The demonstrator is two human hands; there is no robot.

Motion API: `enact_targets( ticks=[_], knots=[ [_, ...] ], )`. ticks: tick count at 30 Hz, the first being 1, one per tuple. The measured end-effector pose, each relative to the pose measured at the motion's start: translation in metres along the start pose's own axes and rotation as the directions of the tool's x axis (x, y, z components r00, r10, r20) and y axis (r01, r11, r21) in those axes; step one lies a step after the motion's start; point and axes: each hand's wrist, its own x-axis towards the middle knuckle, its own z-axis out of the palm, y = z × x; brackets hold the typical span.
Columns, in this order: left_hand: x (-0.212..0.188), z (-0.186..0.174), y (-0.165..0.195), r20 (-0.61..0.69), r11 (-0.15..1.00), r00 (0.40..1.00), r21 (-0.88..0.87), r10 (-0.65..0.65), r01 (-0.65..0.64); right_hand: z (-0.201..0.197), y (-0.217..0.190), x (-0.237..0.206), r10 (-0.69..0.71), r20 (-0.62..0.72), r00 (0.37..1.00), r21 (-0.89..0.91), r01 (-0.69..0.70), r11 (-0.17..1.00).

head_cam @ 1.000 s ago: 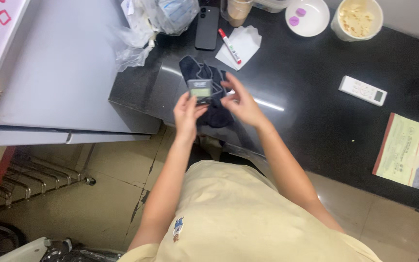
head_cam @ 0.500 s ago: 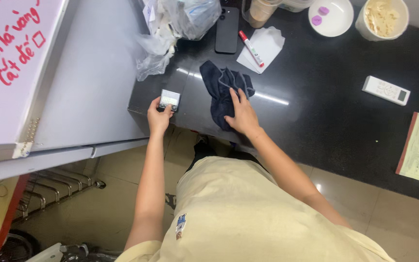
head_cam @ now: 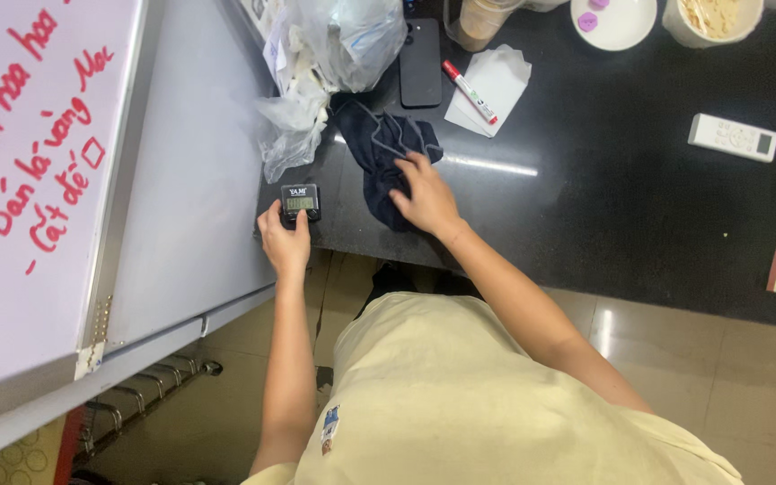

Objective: The person sets a timer on the counter, unwraps a plastic package of frozen pastry sheets, and takes out one square sheet. They press and flatten the sheet on the counter with their palms, then use a round metal cutter to press circles out of the dough sheet.

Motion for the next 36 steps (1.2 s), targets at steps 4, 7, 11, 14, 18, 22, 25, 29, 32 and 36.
enact_targets(
  ticks=[4, 7, 11, 14, 18, 22, 25, 29, 32, 36],
  knots=[
    [-0.013, -0.01, 0.006, 0.027, 0.992, 0.999, -0.121, -0.045, 0.048, -0.027, 0.041, 0.006, 0.082, -0.217, 0.973, 0.016, -0.08, 0.997],
    [-0.022, -0.01, 0.02, 0.084, 0.985, 0.996, -0.172, 0.022, -0.007, -0.057, 0.073, 0.038, -0.037, -0.42, 0.907, -0.147, -0.028, 0.989],
    [-0.045, -0.007, 0.041, 0.263, 0.969, 0.954, -0.234, 0.141, -0.079, -0.073, 0.088, 0.077, -0.117, -0.434, 0.893, -0.249, 0.006, 0.968],
    [-0.064, -0.003, 0.053, 0.372, 0.961, 0.904, -0.251, 0.209, -0.119, -0.072, 0.088, 0.089, -0.001, -0.289, 0.957, -0.316, -0.094, 0.944],
    [-0.084, -0.007, 0.053, 0.504, 0.966, 0.843, -0.25, 0.189, -0.067, -0.058, 0.079, 0.065, -0.015, -0.3, 0.954, -0.16, -0.035, 0.986],
    [-0.089, -0.004, 0.058, 0.454, 0.936, 0.824, -0.25, 0.338, -0.247, -0.032, 0.041, 0.049, -0.209, -0.236, 0.949, -0.187, 0.167, 0.968],
    [-0.081, 0.015, 0.074, 0.425, 0.866, 0.756, -0.293, 0.498, -0.406, -0.013, 0.005, 0.071, -0.286, -0.169, 0.943, -0.194, 0.252, 0.948],
    [-0.066, 0.052, 0.099, 0.357, 0.74, 0.666, -0.127, 0.656, -0.661, -0.007, -0.022, 0.091, -0.357, -0.28, 0.891, -0.144, 0.329, 0.933],
    [-0.054, 0.08, 0.108, 0.472, 0.731, 0.621, -0.08, 0.626, -0.677, -0.008, -0.021, 0.07, -0.373, -0.315, 0.873, -0.127, 0.351, 0.928],
    [-0.036, 0.102, 0.113, 0.606, 0.546, 0.459, 0.05, 0.649, -0.837, -0.022, -0.002, 0.01, -0.396, -0.263, 0.88, -0.13, 0.375, 0.918]
  ],
)
